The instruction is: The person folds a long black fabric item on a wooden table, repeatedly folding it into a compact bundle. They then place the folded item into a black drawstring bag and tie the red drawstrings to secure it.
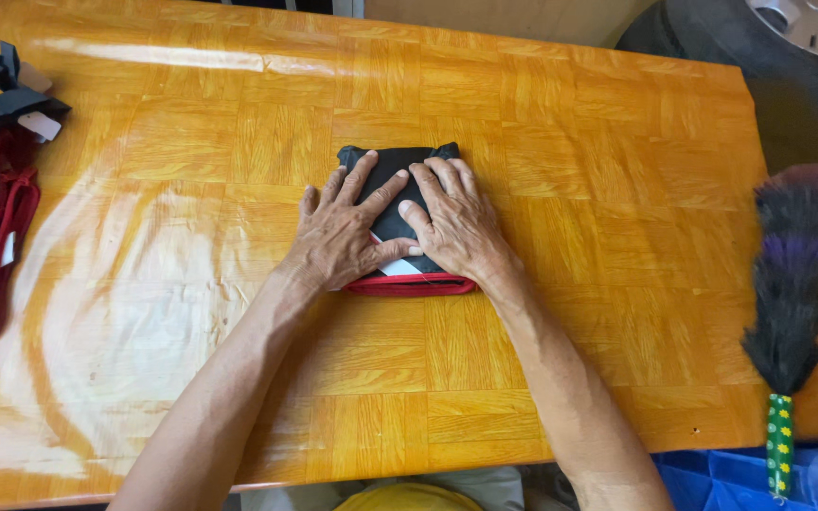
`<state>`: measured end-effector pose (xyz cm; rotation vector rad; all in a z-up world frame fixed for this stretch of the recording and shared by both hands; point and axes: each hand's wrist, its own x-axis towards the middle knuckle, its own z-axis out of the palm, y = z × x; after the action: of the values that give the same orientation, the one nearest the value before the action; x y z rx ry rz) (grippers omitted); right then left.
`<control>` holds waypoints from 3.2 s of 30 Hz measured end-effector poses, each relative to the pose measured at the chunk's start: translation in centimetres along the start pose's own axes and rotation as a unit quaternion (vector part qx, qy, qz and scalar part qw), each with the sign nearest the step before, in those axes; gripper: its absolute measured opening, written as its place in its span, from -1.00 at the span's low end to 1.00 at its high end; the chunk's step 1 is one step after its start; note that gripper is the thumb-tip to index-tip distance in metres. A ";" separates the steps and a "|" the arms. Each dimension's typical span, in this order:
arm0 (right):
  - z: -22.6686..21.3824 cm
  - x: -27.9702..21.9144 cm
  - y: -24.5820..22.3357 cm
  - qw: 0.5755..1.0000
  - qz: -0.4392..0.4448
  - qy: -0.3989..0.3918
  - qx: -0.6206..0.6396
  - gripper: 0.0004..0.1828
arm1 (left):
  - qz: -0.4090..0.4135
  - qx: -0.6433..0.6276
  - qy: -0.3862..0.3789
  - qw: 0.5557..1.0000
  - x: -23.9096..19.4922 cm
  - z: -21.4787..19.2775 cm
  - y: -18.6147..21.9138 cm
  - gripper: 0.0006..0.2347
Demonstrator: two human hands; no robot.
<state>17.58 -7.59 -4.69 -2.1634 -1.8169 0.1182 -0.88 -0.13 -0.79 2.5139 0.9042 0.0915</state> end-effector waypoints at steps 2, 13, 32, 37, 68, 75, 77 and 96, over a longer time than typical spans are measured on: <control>-0.2 -0.3 -0.3 1.000 0.011 -0.011 0.004 -0.37 | 0.005 -0.011 0.008 1.000 -0.3 0.1 0.1 -0.19; -1.3 -2.7 1.1 0.976 -0.113 0.103 0.153 -0.32 | 0.089 -0.129 0.168 0.973 -0.7 2.5 -1.6 -0.31; -4.2 -5.0 -0.2 0.981 -0.188 0.032 -0.015 -0.05 | 0.266 -0.087 0.205 0.938 -0.7 3.5 -1.2 -0.69; -3.1 -4.8 -0.8 0.976 -0.202 0.060 -0.058 -0.01 | 0.262 -0.097 0.203 0.939 -1.0 3.0 -1.0 -0.69; -2.5 -0.2 -0.3 0.974 0.100 -0.025 0.202 -0.15 | -0.060 -0.246 0.098 0.962 0.5 1.9 -1.1 -0.48; -1.9 -0.7 -0.6 0.786 0.267 0.119 0.544 0.12 | -0.178 -0.613 0.167 0.751 0.4 2.1 -1.2 0.16; -1.7 -0.8 -0.4 0.757 0.275 0.111 0.582 0.21 | -0.175 -0.666 0.146 0.710 0.3 1.5 0.0 -0.10; -0.8 -1.9 -3.3 0.998 0.010 0.002 0.060 -0.15 | 0.035 -0.079 0.124 0.989 -0.5 3.4 0.1 -0.47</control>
<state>14.34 -9.15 -3.25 -2.0980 -1.7388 0.2214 -0.47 -1.87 -3.68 2.4190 0.8660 0.4880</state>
